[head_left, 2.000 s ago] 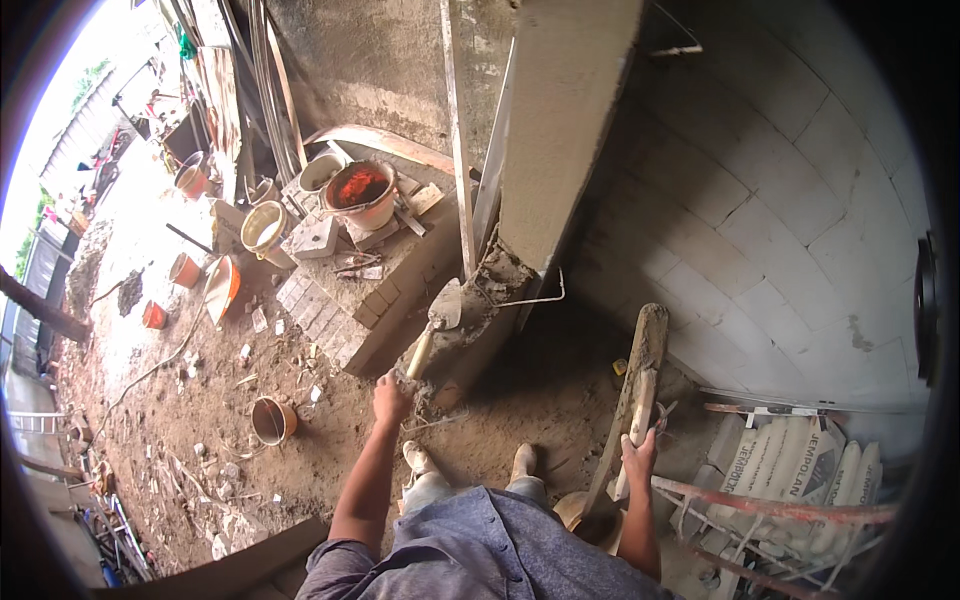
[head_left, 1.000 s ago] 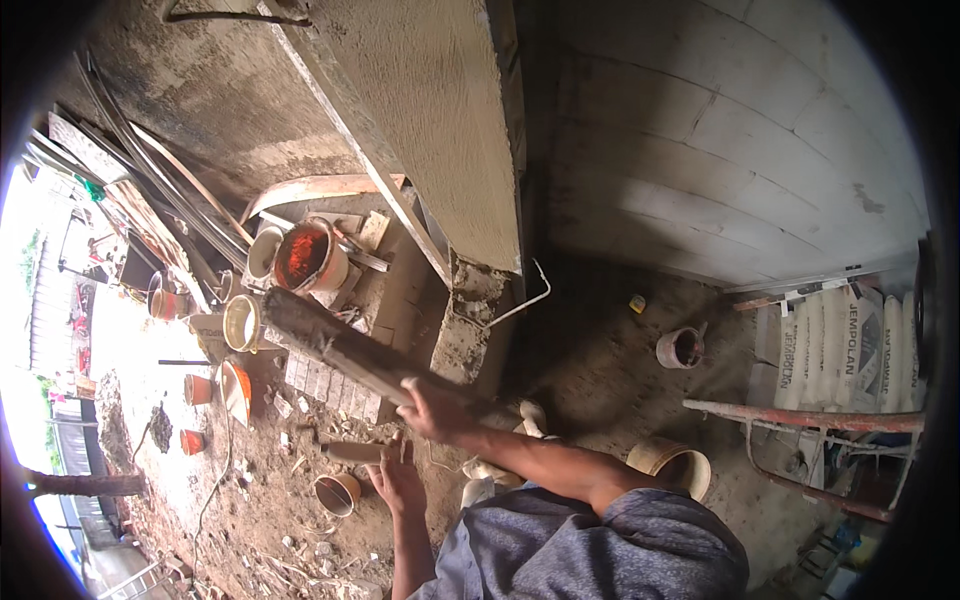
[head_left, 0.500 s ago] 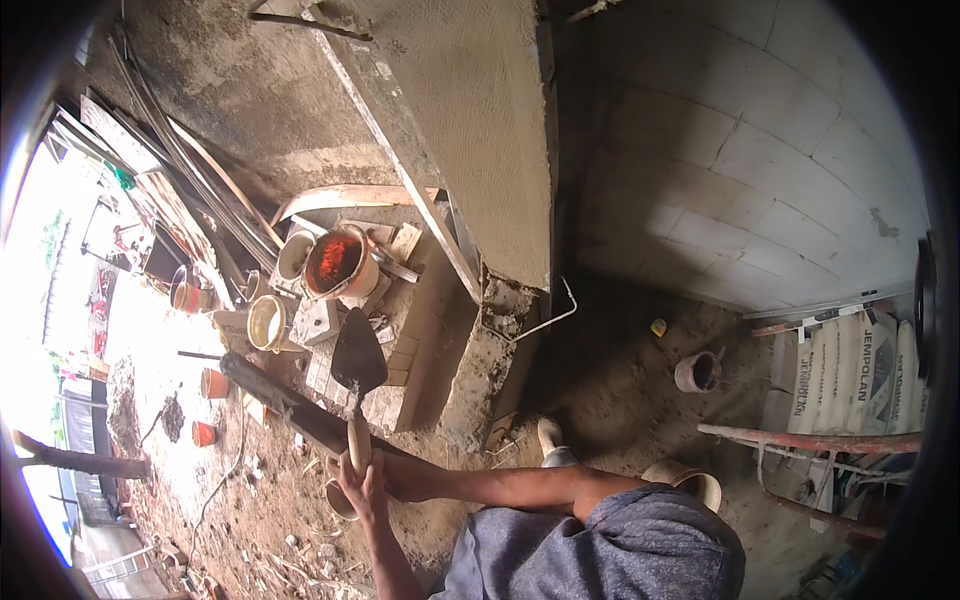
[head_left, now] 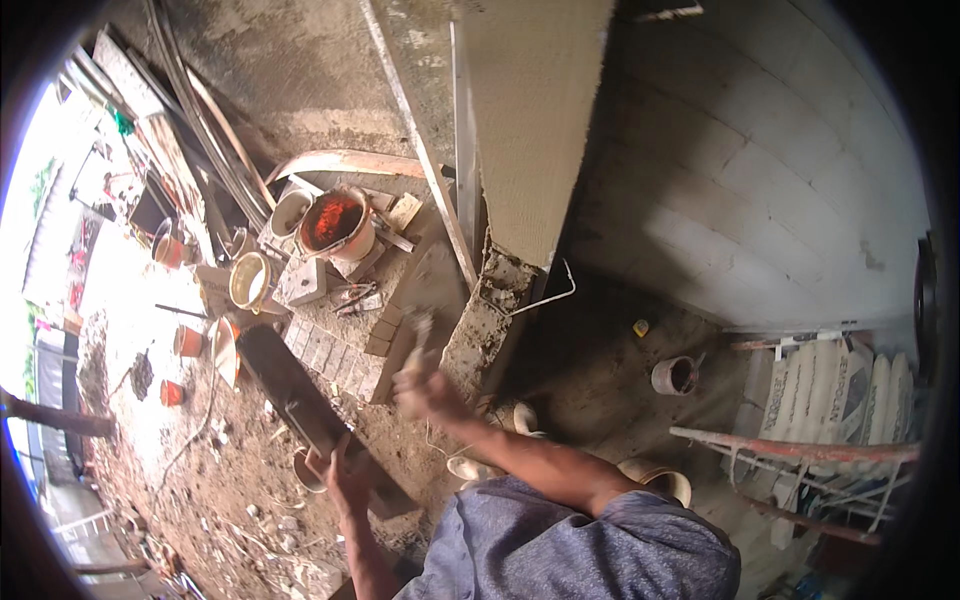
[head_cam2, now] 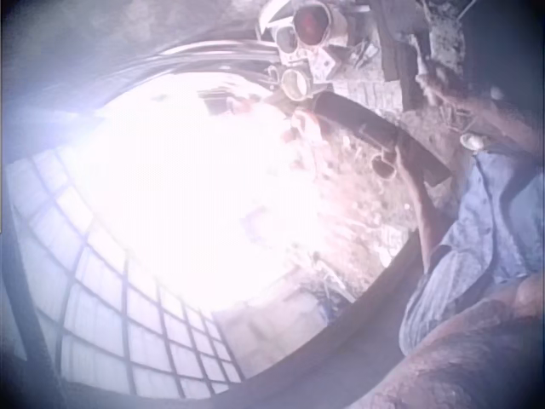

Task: The person applies wet plaster to a vertical wall using a trowel and a wooden float, smoothing the surface in repeated strokes. The person occasionally dips the float into a bucket of water and continues to level the plastered area.

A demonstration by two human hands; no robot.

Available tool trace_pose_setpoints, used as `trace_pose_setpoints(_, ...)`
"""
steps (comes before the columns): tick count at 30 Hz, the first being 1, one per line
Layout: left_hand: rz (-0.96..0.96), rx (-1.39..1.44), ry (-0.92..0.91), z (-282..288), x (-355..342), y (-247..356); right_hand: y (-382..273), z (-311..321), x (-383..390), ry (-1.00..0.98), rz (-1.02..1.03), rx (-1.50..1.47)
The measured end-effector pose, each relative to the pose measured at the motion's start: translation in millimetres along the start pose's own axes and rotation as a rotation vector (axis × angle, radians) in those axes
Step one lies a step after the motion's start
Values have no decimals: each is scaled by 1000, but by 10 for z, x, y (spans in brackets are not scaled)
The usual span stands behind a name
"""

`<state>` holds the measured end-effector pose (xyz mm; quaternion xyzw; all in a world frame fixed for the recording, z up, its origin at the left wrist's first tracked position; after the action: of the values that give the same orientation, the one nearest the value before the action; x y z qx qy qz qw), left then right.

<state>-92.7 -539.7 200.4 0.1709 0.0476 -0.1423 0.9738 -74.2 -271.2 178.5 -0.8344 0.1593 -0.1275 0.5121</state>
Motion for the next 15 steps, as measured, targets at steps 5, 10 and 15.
trace_pose_setpoints(5, 187, -152, -7, -62, 748, -931, 6, 2120, -254, 353, -147, 1178)
trace_pose_setpoints(10, 322, -332, -185, -509, 1825, -1457, 116, 3048, -840, 74, -86, 1521)
trace_pose_setpoints(15, 383, -332, -343, -822, 2879, -1490, -370, 2985, -884, -267, -53, 1653)
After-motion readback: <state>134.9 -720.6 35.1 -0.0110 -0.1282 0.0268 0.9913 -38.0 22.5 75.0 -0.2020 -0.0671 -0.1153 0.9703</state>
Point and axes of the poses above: each hand's wrist, its own x-axis away from the middle knuckle, its own z-axis out of the back of the hand, y = z × x, the point moved 5 cm from there along -x, towards the middle knuckle, and after that the axes turned 15 degrees about -x, right-handed, at the moved point
